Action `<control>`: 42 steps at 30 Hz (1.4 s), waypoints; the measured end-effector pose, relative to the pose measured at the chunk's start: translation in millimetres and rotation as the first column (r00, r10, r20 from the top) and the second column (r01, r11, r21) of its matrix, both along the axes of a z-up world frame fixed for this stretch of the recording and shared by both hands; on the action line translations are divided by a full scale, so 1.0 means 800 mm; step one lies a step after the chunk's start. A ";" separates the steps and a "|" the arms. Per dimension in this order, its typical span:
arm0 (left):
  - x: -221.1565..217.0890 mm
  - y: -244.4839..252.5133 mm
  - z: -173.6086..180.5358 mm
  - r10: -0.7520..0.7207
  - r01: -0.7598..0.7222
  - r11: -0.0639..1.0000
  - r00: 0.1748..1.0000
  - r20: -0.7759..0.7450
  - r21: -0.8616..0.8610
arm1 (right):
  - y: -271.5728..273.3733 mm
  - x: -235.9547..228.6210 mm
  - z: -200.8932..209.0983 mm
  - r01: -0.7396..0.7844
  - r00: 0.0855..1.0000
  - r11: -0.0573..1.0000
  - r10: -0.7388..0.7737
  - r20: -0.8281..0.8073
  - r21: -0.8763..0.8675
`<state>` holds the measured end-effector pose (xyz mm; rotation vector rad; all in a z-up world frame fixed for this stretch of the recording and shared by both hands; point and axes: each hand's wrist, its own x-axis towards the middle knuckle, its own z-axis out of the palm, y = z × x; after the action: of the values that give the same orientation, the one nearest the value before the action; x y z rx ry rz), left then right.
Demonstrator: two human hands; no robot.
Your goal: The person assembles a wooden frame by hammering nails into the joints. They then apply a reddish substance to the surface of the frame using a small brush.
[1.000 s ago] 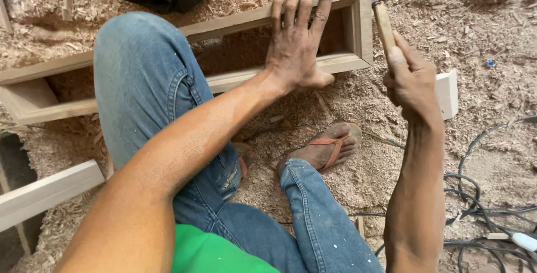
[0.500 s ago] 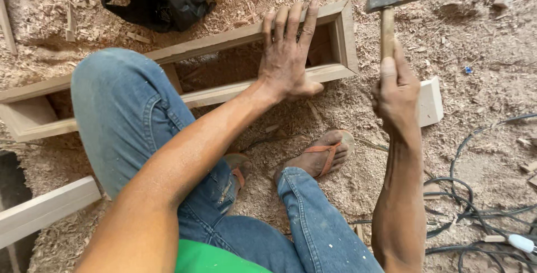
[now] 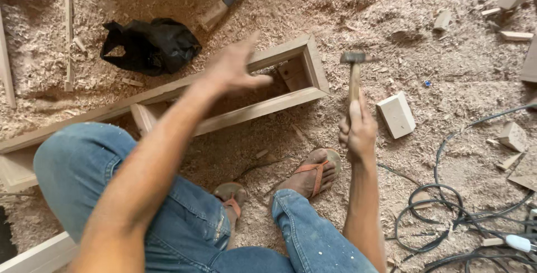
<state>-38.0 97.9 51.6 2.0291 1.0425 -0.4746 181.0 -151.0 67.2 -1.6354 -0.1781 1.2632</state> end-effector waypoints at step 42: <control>-0.136 0.055 0.041 0.415 -0.301 0.906 0.767 -0.490 0.297 | -0.102 -0.030 -0.049 0.026 0.958 0.999 -0.015 0.287 -0.035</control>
<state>-147.2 141.6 84.8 1.8260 1.8592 -0.7904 156.8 -232.2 28.3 -1.8450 -0.3158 1.0140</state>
